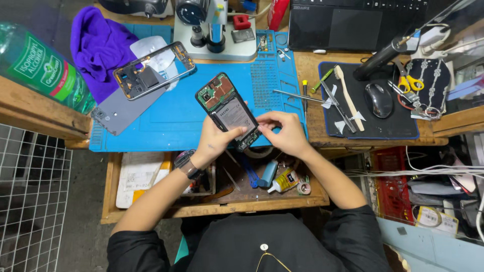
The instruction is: The person disassembles a mobile phone by prying open the casing and using a metal probe to separate the internal battery from the chassis.
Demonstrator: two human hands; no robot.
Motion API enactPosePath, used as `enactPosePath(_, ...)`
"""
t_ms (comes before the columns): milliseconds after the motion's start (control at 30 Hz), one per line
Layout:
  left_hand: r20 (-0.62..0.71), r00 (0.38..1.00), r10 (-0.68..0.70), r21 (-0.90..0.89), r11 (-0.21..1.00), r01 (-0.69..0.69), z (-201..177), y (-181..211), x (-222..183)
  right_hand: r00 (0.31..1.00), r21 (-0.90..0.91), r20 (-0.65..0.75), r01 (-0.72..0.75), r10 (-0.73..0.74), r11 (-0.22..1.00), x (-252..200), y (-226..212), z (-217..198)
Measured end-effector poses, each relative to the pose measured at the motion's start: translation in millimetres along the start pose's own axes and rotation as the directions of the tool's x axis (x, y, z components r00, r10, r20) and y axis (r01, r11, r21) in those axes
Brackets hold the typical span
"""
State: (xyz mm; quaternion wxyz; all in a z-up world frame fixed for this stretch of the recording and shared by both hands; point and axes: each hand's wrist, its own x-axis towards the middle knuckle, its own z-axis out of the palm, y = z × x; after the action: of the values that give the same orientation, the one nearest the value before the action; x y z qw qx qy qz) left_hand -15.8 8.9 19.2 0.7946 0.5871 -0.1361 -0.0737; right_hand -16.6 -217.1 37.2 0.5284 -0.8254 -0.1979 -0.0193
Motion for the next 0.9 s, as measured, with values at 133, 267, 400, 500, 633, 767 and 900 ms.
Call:
enactPosePath(133, 0.038, 0.999, -0.019, -0.073, 0.997, 0.021, -4.1, -0.9, 3.3, 0.977, 0.135, 0.177, -0.145, 0.12, 0.98, 10.9, 4.4, -10.8)
enactPosePath(267, 0.028, 0.996, -0.08, -0.183, 0.98, 0.084, -9.7, -7.0, 2.3, 0.969, 0.102, 0.224, -0.134, 0.109, 0.986, 13.1, 5.0, -7.8)
enactPosePath(400, -0.129, 0.987, 0.093, -0.01, 0.995, -0.095, -4.3, -9.0, 1.0, 0.981, 0.145, 0.169, -0.119, 0.094, 0.982, 5.3, 5.3, -0.9)
enactPosePath(500, -0.19, 0.982, 0.018, 0.054, 0.999, -0.008, 3.6, 1.6, -4.1, 0.975, 0.218, 0.115, -0.211, 0.19, 0.953, -5.0, 4.7, 2.3)
enactPosePath(633, -0.098, 0.966, 0.238, 0.611, 0.781, -0.131, 17.5, 14.4, -15.5, 0.986, 0.188, 0.006, -0.165, 0.166, 0.968, -20.7, -9.5, 12.7)
enactPosePath(767, 0.002, 0.971, 0.239, 0.597, 0.779, -0.193, 22.7, 24.0, -24.3, 0.994, -0.03, -0.107, -0.039, 0.035, 0.999, -33.6, -41.1, 22.8)
enactPosePath(900, 0.027, 0.976, 0.216, 0.559, 0.806, -0.193, 16.4, 27.8, -24.1, 0.985, -0.167, -0.064, 0.147, -0.159, 0.975, -28.9, -71.1, 21.9)
